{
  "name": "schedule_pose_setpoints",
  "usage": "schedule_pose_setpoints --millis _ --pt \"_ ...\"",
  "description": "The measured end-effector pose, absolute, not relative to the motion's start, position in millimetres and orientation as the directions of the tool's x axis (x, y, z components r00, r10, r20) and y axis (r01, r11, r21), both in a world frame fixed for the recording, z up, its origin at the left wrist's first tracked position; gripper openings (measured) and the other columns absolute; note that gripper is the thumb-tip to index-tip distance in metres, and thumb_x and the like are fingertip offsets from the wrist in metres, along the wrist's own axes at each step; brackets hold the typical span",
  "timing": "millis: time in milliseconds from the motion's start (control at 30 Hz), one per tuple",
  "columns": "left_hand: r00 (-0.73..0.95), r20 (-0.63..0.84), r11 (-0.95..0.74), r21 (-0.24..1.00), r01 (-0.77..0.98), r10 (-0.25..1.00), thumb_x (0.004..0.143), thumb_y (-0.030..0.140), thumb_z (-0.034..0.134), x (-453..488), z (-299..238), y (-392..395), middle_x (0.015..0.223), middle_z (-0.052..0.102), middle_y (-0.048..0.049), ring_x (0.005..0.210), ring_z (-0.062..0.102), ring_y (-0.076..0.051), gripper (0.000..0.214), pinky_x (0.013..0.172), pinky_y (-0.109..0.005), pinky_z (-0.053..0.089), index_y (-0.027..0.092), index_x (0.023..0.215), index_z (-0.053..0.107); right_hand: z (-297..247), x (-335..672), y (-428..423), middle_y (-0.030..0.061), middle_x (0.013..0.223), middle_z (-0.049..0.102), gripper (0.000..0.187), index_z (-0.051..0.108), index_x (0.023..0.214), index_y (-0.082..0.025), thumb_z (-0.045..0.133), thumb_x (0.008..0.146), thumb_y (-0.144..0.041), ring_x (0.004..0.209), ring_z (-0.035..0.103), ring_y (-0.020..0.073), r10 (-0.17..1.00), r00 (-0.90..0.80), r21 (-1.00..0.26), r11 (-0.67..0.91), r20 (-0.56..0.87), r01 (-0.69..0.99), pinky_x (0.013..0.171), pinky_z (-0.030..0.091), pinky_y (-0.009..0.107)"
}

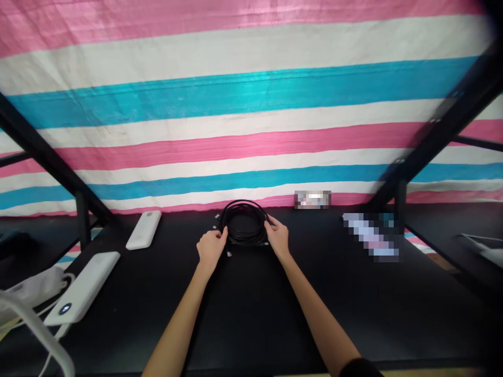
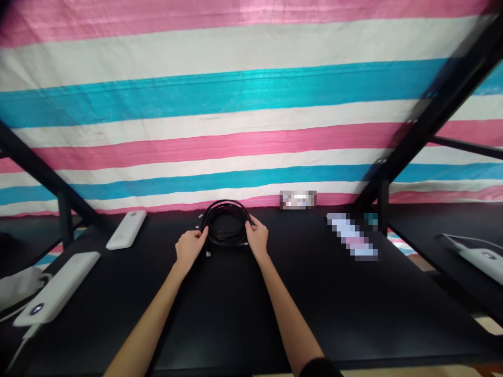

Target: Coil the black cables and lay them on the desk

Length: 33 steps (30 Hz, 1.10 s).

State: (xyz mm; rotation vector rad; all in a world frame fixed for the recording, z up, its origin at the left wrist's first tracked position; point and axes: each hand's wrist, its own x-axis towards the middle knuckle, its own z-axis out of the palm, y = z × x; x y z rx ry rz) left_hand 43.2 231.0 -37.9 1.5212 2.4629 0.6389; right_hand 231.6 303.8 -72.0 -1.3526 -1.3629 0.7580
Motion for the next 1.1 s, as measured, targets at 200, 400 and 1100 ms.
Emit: schedule_pose_setpoints --millis 200,400,1100 --pt "-0.468 0.068 0.398 0.426 0.812 0.881 0.079 0.063 0.035 44 -39 231 0.067 0.066 -0.0099 0.075 0.063 -0.029 0.056 0.064 -0.035 0.042 0.021 0.056 0.064 -70 229 303 -0.0073 0.039 0.036 0.057 0.063 0.116 -0.006 0.054 0.073 -0.043 0.04 0.026 0.0079 0.978 0.151 -0.983 0.128 0.148 0.134 0.039 0.024 0.022" --pt "-0.44 0.023 0.38 0.462 0.801 0.898 0.081 0.062 0.03 44 -39 231 0.071 0.067 -0.01 0.077 0.063 -0.029 0.058 0.065 -0.034 0.041 0.021 0.059 0.064 -69 228 302 -0.0071 0.04 0.04 0.062 0.057 0.121 -0.005 0.052 0.076 -0.047 0.037 0.032 0.0079 0.986 0.092 -0.988 0.134 0.14 0.073 0.039 0.03 0.022" --pt "-0.479 0.029 0.438 0.361 0.823 0.877 0.085 0.04 0.035 15 -57 240 0.08 0.069 -0.0102 0.082 0.064 -0.026 0.039 0.07 -0.032 0.044 0.02 0.075 0.067 -82 241 309 -0.0024 0.058 0.064 0.03 0.065 0.098 -0.023 0.043 0.078 -0.03 0.06 0.061 0.0169 0.97 0.16 -0.846 0.073 0.183 0.528 0.059 0.039 0.026"
